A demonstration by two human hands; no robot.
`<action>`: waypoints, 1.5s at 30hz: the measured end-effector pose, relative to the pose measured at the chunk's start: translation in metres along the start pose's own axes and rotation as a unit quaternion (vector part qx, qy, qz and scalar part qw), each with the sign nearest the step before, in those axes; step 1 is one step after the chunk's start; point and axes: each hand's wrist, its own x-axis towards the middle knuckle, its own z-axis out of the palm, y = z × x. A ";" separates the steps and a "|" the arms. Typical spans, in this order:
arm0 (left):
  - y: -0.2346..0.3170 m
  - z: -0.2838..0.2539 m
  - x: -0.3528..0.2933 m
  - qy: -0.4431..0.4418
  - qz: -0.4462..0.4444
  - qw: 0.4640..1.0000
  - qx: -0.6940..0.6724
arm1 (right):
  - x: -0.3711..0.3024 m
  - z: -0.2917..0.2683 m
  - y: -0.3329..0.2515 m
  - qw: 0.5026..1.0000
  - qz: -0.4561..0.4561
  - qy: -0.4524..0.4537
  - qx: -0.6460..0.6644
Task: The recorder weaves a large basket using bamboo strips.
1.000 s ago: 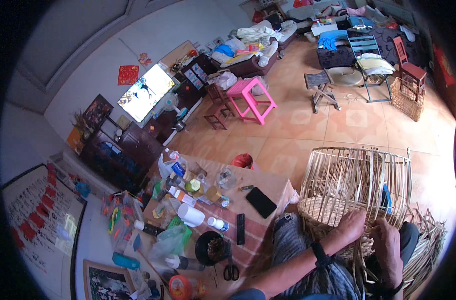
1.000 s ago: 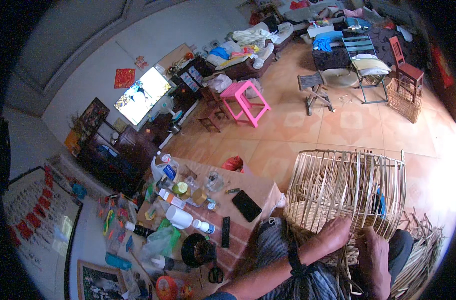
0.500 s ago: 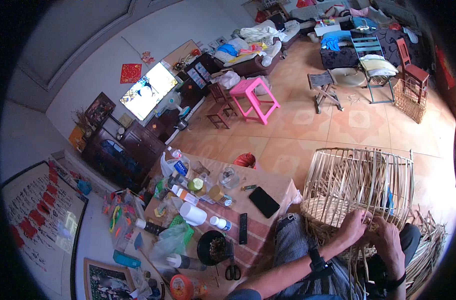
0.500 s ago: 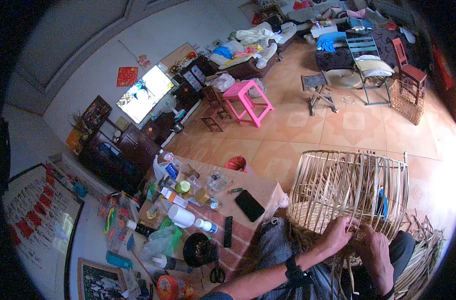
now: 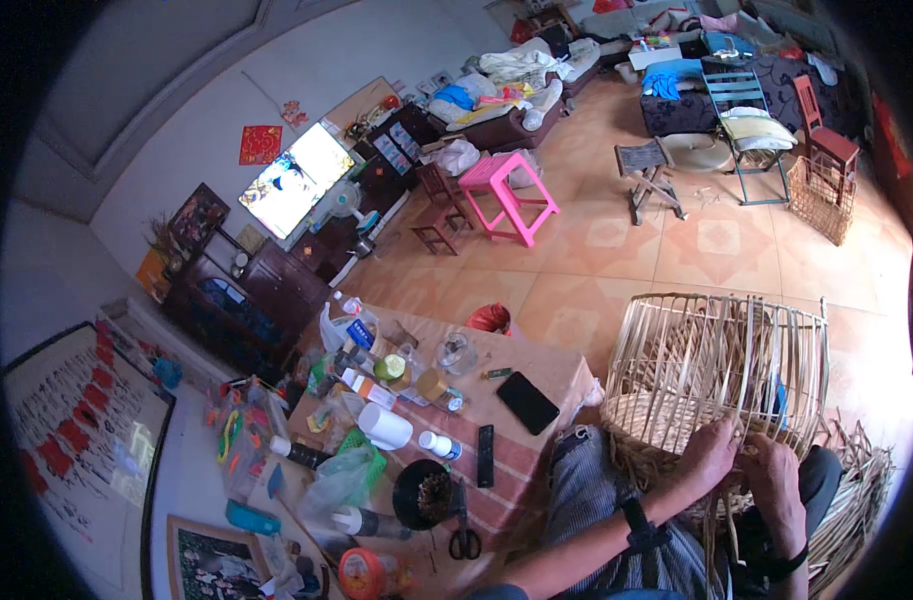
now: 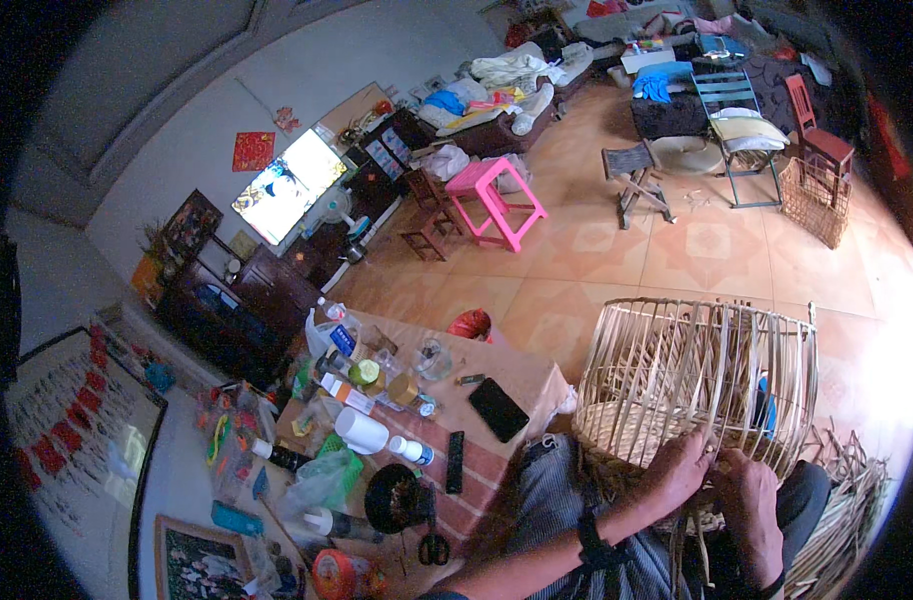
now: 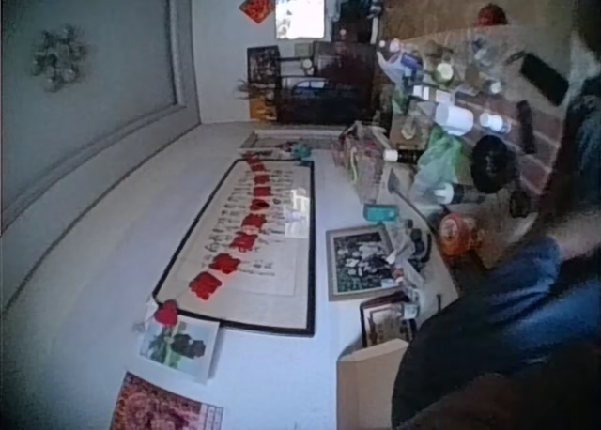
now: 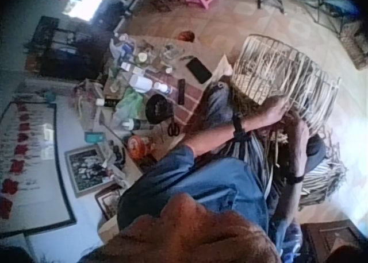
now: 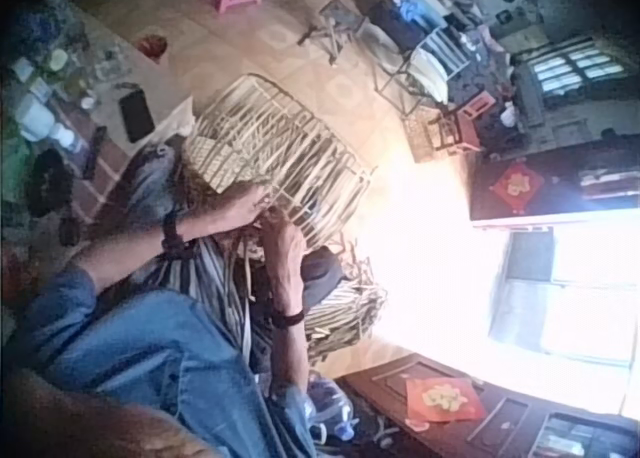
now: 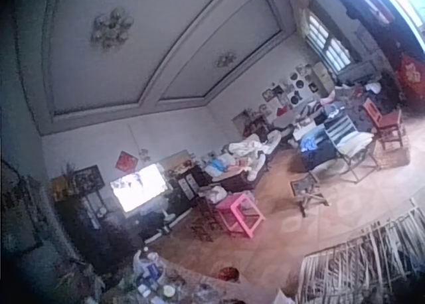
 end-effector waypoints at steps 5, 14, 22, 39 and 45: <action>-0.012 -0.007 -0.001 -0.025 0.031 0.976 -0.216 | -0.001 0.008 0.006 1.000 0.023 0.010 -0.004; -0.009 -0.012 -0.005 -0.028 0.041 0.976 -0.210 | 0.001 0.015 -0.002 0.997 0.028 0.067 -0.011; -0.002 -0.018 -0.011 0.021 0.127 0.967 -0.220 | 0.030 -0.015 -0.012 0.985 -0.042 0.124 -0.112; 0.001 -0.023 -0.013 -0.028 0.084 0.971 -0.221 | 0.005 0.012 0.009 0.978 0.013 0.079 0.192; -0.005 -0.012 -0.008 -0.014 0.074 0.974 -0.212 | 0.023 0.001 0.008 0.983 -0.087 0.160 0.007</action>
